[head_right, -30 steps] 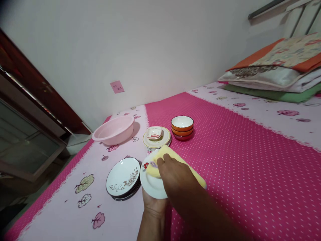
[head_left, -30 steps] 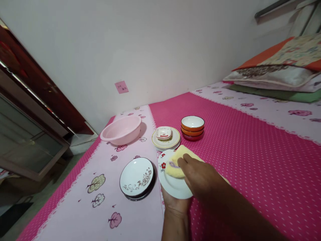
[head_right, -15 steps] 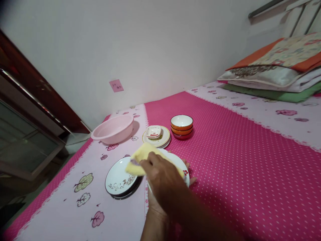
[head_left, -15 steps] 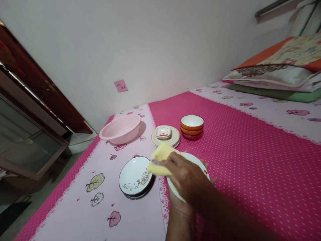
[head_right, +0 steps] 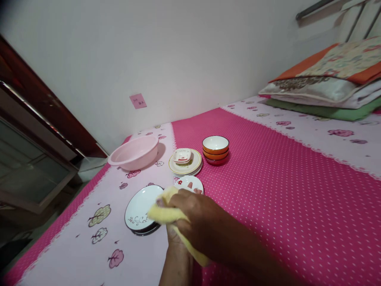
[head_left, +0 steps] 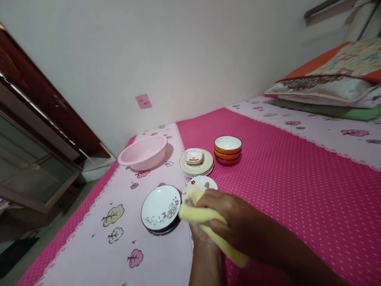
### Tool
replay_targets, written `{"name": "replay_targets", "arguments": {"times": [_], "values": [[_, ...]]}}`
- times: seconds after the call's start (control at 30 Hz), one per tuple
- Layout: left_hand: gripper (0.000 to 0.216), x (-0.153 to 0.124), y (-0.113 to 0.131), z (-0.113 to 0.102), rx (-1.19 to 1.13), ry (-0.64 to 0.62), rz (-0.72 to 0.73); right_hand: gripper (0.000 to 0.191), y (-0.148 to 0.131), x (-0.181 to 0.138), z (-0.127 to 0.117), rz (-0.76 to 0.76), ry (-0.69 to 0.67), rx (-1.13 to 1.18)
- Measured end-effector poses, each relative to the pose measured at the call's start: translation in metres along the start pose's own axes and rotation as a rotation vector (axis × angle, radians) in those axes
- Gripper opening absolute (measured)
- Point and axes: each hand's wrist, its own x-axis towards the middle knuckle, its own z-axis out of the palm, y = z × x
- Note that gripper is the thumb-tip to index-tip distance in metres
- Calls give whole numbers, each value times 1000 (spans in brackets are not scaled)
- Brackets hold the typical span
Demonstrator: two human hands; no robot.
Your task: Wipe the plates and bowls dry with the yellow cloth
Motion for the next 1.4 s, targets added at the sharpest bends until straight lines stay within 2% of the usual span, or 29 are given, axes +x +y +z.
{"name": "replay_targets", "arguments": {"times": [0.07,0.17,0.3,0.47,0.6,0.63,0.7,0.73,0.8,0.9,0.97,1.03,1.13,1.27,1.4], "values": [[45,2,5,9,-112,15,-24,36,3,3,-10,8,103,-6],[42,3,12,22,-272,86,-52,16,16,4,-29,96,205,-108],[43,1,13,27,-263,143,-100,18,31,2,-46,230,286,-224],[69,-5,16,17,-207,-22,-117,20,41,1,-55,286,397,-277],[77,-6,22,12,-142,-50,-81,19,50,-4,-66,334,626,-452],[78,-7,23,12,-120,-54,-67,19,51,-5,-68,318,696,-493],[79,-7,23,13,-84,-74,-39,22,49,-6,-70,185,800,-518],[80,-8,22,14,-68,-85,-28,24,45,-5,-68,84,811,-507],[80,-10,20,17,-29,-103,-10,28,36,-3,-57,-120,746,-473],[78,-12,16,22,28,-114,32,34,22,3,-29,-326,515,-431],[72,-14,14,23,29,-103,65,37,16,7,-9,-373,376,-414],[68,-15,13,24,33,-75,111,39,15,11,5,-354,322,-419],[75,-17,11,24,112,-78,137,38,20,15,7,-291,382,-460],[72,-19,8,25,159,-139,68,34,35,19,-14,-167,491,-493],[66,-20,12,27,151,-136,108,20,46,19,-31,87,539,-474]]}}
